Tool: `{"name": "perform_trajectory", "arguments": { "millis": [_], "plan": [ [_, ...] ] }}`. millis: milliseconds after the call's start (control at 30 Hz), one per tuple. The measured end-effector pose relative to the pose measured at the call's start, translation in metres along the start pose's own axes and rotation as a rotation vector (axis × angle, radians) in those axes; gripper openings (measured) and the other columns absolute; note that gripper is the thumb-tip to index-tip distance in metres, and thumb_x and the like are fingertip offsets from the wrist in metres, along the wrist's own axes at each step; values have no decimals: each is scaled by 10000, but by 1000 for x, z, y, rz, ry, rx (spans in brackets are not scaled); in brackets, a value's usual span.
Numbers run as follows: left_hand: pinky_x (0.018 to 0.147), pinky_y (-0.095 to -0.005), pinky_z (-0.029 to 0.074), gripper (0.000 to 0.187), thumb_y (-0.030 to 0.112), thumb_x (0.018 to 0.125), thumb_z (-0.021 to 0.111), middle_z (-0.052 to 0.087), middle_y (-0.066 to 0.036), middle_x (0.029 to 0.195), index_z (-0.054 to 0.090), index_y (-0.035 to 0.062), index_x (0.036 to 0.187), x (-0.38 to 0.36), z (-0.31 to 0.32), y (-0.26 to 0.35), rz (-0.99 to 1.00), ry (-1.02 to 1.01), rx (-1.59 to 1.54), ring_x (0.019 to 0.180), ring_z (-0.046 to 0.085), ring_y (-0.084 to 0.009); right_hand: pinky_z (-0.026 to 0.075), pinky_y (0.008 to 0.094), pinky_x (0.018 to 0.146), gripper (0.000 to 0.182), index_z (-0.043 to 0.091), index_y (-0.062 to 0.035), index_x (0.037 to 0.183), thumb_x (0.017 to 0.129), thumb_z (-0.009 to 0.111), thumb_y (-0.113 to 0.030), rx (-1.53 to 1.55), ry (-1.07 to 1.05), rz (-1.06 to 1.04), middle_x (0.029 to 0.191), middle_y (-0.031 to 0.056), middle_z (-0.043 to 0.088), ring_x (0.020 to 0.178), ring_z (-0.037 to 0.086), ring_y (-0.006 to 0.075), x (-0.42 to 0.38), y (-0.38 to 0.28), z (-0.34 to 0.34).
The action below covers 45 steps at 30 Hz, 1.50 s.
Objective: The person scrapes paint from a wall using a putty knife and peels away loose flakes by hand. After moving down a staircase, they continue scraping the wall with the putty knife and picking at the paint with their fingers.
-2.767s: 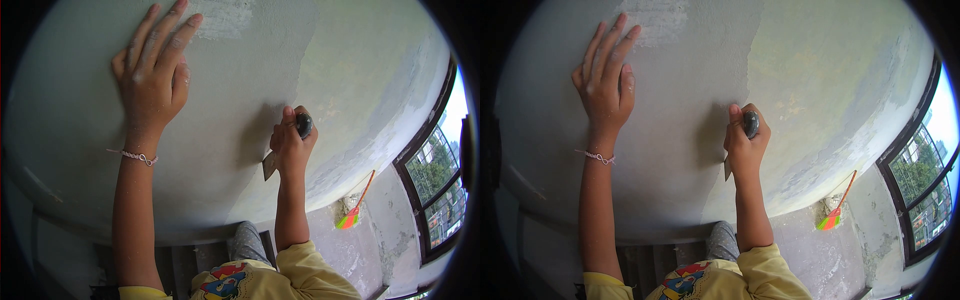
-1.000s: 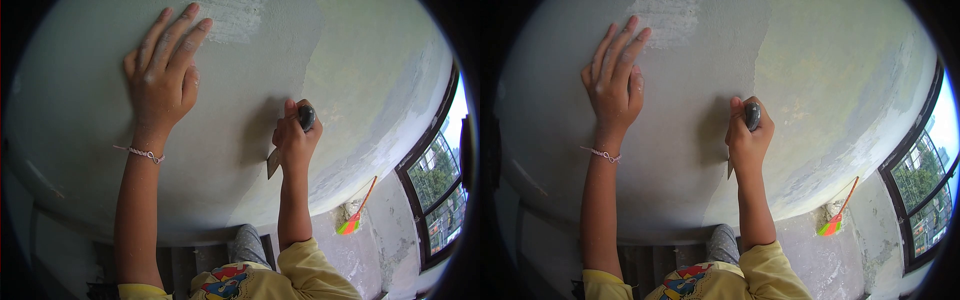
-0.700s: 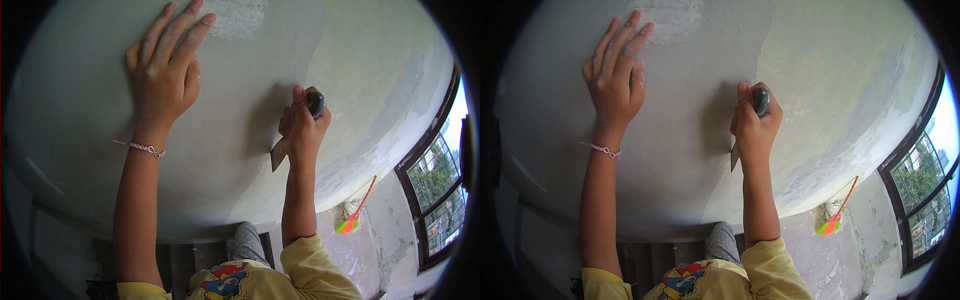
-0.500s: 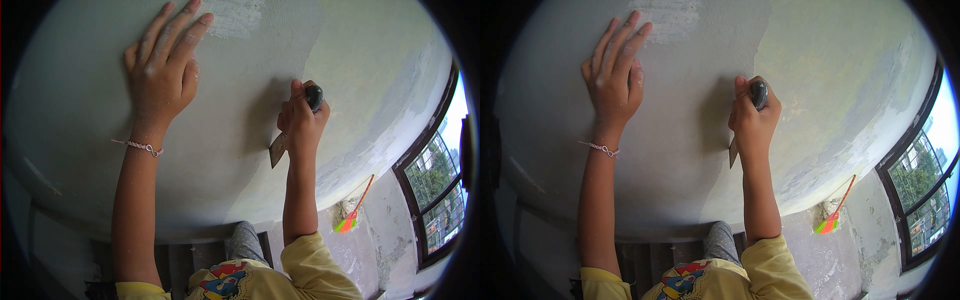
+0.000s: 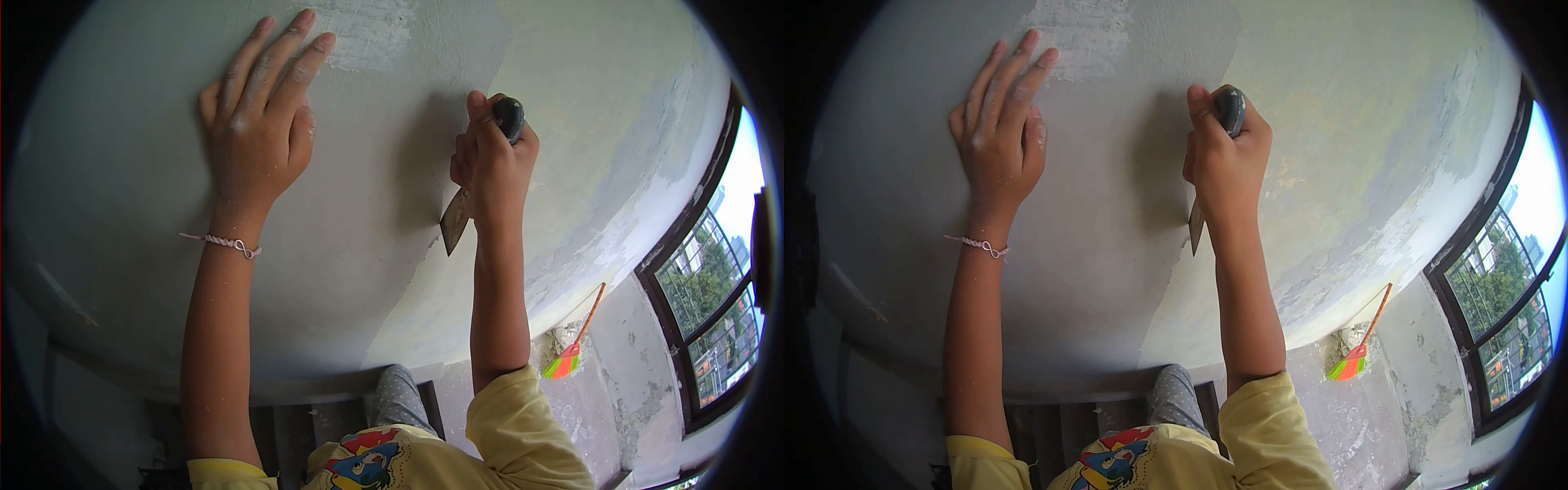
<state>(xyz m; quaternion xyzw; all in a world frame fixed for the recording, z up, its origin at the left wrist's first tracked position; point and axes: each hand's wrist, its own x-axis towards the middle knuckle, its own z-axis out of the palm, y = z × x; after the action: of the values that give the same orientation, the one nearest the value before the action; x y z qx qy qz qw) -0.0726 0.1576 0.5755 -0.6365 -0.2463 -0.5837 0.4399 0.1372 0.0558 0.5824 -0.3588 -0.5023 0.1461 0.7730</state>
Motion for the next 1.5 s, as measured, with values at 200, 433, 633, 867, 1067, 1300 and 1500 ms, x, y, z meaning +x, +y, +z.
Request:
{"name": "perform_trajectory", "arguments": {
  "millis": [200, 433, 633, 867, 1067, 1300, 1500],
  "plan": [
    [958, -337, 350, 576, 74, 813, 560, 560, 111, 1440, 612, 308, 1336, 0, 1, 1, -11, 11, 0, 1346, 494, -145, 263, 260, 368, 358, 484, -74, 702, 947, 684, -242, 6, -23, -7, 522, -24, 414, 386, 361, 74, 9, -13, 6],
    [967, -338, 350, 584, 71, 814, 558, 562, 111, 1438, 605, 308, 1345, -1, 1, 0, -8, 10, -5, 1346, 497, -150, 272, 272, 366, 349, 476, -77, 700, 943, 676, -227, -17, -59, 16, 520, -26, 409, 392, 360, 77, 21, -15, 7],
    [967, -338, 350, 573, 78, 819, 554, 566, 106, 1434, 605, 309, 1341, 0, 3, 0, -11, 9, 4, 1345, 497, -151, 279, 272, 374, 356, 464, -84, 692, 945, 667, -230, -67, -39, 8, 512, -30, 405, 386, 357, 79, 24, -18, 10],
    [970, -339, 349, 568, 83, 821, 556, 564, 106, 1436, 605, 308, 1339, -1, 2, 1, -20, 2, 5, 1351, 491, -149, 293, 277, 376, 361, 459, -83, 690, 935, 675, -238, -48, -80, -46, 509, -23, 411, 391, 370, 82, 33, -32, 11],
    [985, -340, 344, 581, 83, 822, 554, 561, 104, 1439, 594, 308, 1355, -2, 3, 0, -17, -1, 7, 1353, 488, -151, 303, 273, 379, 363, 463, -80, 690, 933, 677, -244, -29, -79, -50, 506, -19, 414, 393, 378, 84, 31, -32, 12],
    [983, -337, 345, 587, 81, 823, 553, 558, 108, 1441, 590, 314, 1360, -2, 2, 2, -21, -9, 13, 1359, 481, -150, 307, 271, 384, 355, 464, -81, 691, 932, 674, -236, -39, -89, -78, 512, -15, 420, 399, 377, 83, 35, -40, 15],
    [967, -334, 349, 591, 84, 815, 563, 557, 111, 1441, 591, 319, 1356, -2, 4, 1, -25, -6, 16, 1356, 484, -152, 305, 274, 386, 362, 446, -90, 687, 929, 672, -235, -7, -95, -97, 512, -16, 417, 403, 372, 83, 42, -44, 15]
  ]
}}
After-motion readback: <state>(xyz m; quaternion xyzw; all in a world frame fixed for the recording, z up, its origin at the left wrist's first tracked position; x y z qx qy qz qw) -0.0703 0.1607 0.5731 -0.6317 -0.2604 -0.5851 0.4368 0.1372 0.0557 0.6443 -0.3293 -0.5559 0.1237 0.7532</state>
